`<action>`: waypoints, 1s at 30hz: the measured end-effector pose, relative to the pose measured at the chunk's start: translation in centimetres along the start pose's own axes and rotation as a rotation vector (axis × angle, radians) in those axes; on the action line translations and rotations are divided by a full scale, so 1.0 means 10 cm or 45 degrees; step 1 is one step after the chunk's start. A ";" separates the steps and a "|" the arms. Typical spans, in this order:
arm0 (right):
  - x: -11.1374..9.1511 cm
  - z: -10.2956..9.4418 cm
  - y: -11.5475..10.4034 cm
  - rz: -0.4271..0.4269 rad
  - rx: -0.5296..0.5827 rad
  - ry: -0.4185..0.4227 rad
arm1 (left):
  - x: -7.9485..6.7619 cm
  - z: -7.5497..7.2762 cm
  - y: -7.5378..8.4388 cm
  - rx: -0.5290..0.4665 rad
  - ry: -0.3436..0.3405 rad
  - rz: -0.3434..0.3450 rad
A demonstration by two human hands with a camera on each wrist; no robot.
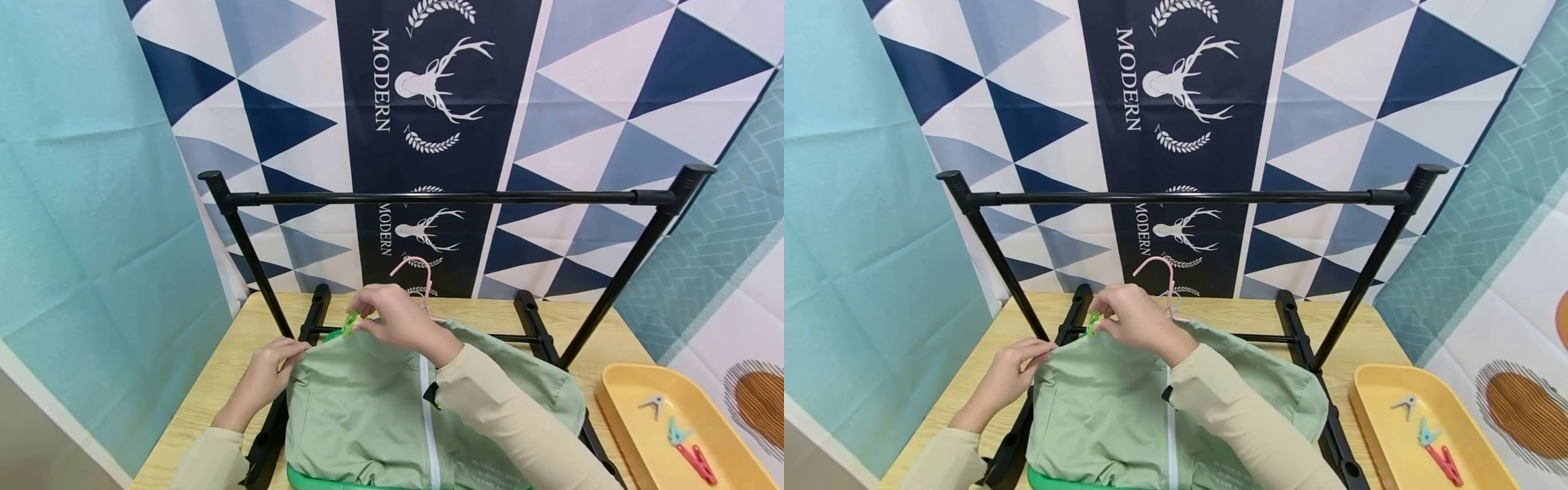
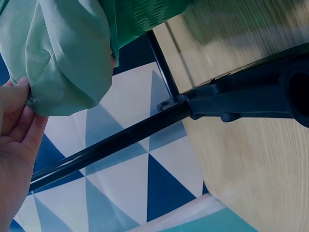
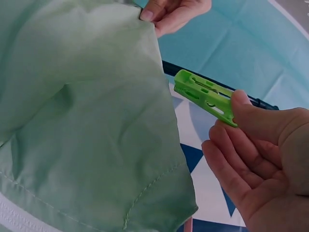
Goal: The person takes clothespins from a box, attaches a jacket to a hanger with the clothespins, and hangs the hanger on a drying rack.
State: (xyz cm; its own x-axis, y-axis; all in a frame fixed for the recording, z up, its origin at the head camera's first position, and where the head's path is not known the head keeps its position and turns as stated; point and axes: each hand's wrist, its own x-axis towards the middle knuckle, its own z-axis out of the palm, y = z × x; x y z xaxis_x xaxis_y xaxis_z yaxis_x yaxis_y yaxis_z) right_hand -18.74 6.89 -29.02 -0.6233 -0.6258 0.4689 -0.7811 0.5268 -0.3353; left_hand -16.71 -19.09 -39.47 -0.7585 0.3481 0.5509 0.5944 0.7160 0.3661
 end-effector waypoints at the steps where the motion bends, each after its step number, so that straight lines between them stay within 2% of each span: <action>1: 0.01 0.01 0.00 -0.009 -0.002 0.018 | 0.00 0.00 0.00 0.003 -0.002 0.001; 5: 0.03 0.02 -0.01 -0.049 -0.015 0.106 | 0.00 0.00 -0.01 0.007 -0.004 0.005; 8: 0.04 0.02 -0.01 -0.068 -0.005 0.125 | 0.00 0.00 -0.01 0.004 -0.009 0.001; 16: 0.12 0.01 -0.03 -0.106 -0.042 0.047 | 0.01 0.01 -0.01 -0.004 -0.004 0.002; 30: 0.26 0.01 -0.09 -0.039 -0.138 -0.123 | 0.00 0.01 0.00 -0.002 0.008 0.009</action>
State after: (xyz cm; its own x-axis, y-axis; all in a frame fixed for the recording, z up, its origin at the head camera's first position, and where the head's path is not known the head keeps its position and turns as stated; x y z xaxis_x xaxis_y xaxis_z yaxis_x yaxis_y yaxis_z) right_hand -19.64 4.75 -27.56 -0.6037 -0.6925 0.3950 -0.7947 0.5621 -0.2292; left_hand -16.76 -19.00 -39.54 -0.7528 0.3491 0.5580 0.6000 0.7125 0.3637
